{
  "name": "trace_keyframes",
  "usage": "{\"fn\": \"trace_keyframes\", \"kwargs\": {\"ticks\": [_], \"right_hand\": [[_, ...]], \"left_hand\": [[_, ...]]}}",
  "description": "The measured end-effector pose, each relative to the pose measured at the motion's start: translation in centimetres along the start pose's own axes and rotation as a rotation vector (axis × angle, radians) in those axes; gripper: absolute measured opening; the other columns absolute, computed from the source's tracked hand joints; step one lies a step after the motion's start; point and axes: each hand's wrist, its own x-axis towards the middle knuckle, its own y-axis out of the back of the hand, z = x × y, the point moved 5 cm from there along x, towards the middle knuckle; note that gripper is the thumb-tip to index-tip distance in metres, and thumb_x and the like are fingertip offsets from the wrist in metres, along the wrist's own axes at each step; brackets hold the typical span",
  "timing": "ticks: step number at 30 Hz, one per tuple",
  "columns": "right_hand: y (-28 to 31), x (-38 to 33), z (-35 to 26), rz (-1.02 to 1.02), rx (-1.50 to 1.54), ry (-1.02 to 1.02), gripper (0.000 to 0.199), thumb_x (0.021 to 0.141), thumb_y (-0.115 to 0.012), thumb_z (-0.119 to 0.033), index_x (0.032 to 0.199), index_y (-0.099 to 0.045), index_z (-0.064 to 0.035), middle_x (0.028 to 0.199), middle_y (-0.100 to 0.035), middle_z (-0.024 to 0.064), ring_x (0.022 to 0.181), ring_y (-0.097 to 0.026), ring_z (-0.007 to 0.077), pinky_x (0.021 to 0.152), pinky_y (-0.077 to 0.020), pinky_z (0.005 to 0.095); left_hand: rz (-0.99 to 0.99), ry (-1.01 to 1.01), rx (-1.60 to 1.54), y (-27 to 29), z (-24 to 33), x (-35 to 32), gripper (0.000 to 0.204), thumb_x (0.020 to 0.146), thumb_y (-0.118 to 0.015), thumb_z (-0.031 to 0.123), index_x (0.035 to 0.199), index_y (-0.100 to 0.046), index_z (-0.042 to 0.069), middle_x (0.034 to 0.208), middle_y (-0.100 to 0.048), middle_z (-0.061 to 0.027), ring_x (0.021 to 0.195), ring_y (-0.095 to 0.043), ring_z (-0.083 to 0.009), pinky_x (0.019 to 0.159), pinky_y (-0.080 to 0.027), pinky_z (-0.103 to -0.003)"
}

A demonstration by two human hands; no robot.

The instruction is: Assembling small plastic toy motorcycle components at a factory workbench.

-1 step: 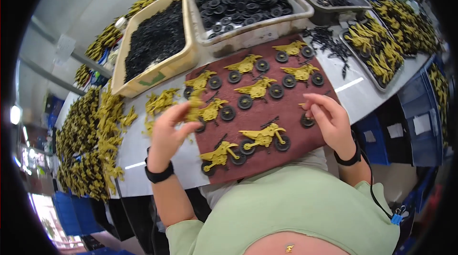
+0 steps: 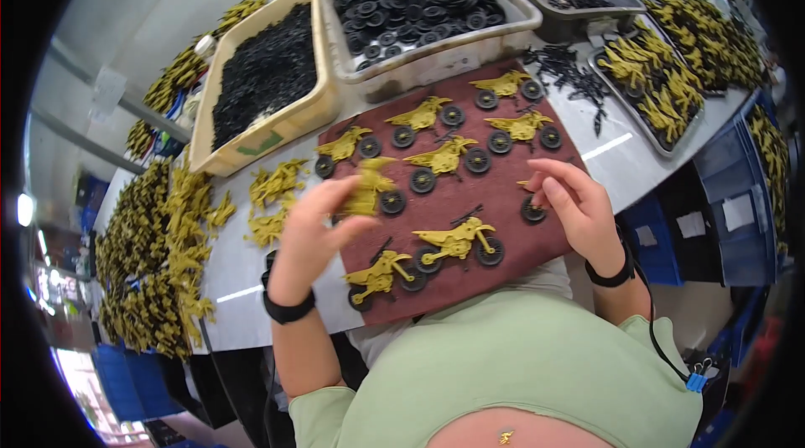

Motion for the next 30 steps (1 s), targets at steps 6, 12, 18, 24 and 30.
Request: {"fn": "trace_keyframes", "kwargs": {"ticks": [6,12,18,24,30], "right_hand": [[1.5,0.1,-0.3,-0.103,0.206,-0.143,0.034,0.097,-0.053,-0.011,0.129,-0.050,0.0000,0.092,-0.062,0.0025,0.080,-0.058,0.0076,0.072,-0.0481,0.0211],[6.4,-0.7,2.5,0.216,0.086,-0.167,0.026,0.095,-0.056,-0.006,0.120,-0.056,0.0000,0.091,-0.062,0.0009,0.075,-0.057,0.0058,0.067,-0.0465,0.0193],[9.7,-1.3,2.9,0.435,-0.481,-0.019,0.024,0.087,-0.064,-0.012,0.109,-0.064,-0.0031,0.098,-0.063,0.0086,0.079,-0.059,0.0150,0.066,-0.0466,0.0255],[10.7,-1.5,3.6,0.414,-0.483,-0.019,0.017,0.087,-0.063,-0.009,0.103,-0.067,-0.0030,0.097,-0.063,0.0087,0.077,-0.059,0.0145,0.063,-0.0471,0.0262],[10.9,-1.6,3.9,0.406,-0.492,-0.009,0.017,0.087,-0.062,-0.008,0.102,-0.067,-0.0039,0.097,-0.063,0.0089,0.076,-0.060,0.0153,0.062,-0.0467,0.0259]], "left_hand": [[-0.200,-0.416,-0.119,-12.5,9.7,5.6,0.054,0.076,-0.072,0.003,0.127,-0.052,-0.003,0.109,-0.056,-0.0181,0.095,-0.060,-0.0300,0.081,-0.052,-0.034],[-0.260,-0.283,-0.150,-17.7,10.7,8.2,0.046,0.075,-0.074,0.005,0.116,-0.058,-0.006,0.105,-0.059,-0.0172,0.096,-0.060,-0.0309,0.082,-0.052,-0.036],[-0.257,-0.266,0.016,-20.5,10.6,8.6,0.039,0.073,-0.076,0.010,0.106,-0.062,-0.005,0.103,-0.062,-0.0174,0.095,-0.060,-0.0334,0.083,-0.050,-0.038],[-0.291,-0.177,0.070,-21.7,10.1,8.5,0.039,0.072,-0.076,0.009,0.105,-0.062,-0.005,0.102,-0.062,-0.0176,0.097,-0.059,-0.0341,0.085,-0.049,-0.039],[-0.298,-0.178,0.114,-22.3,10.4,8.4,0.036,0.070,-0.076,0.007,0.101,-0.063,-0.005,0.100,-0.062,-0.0179,0.096,-0.058,-0.0346,0.085,-0.047,-0.040]]}}
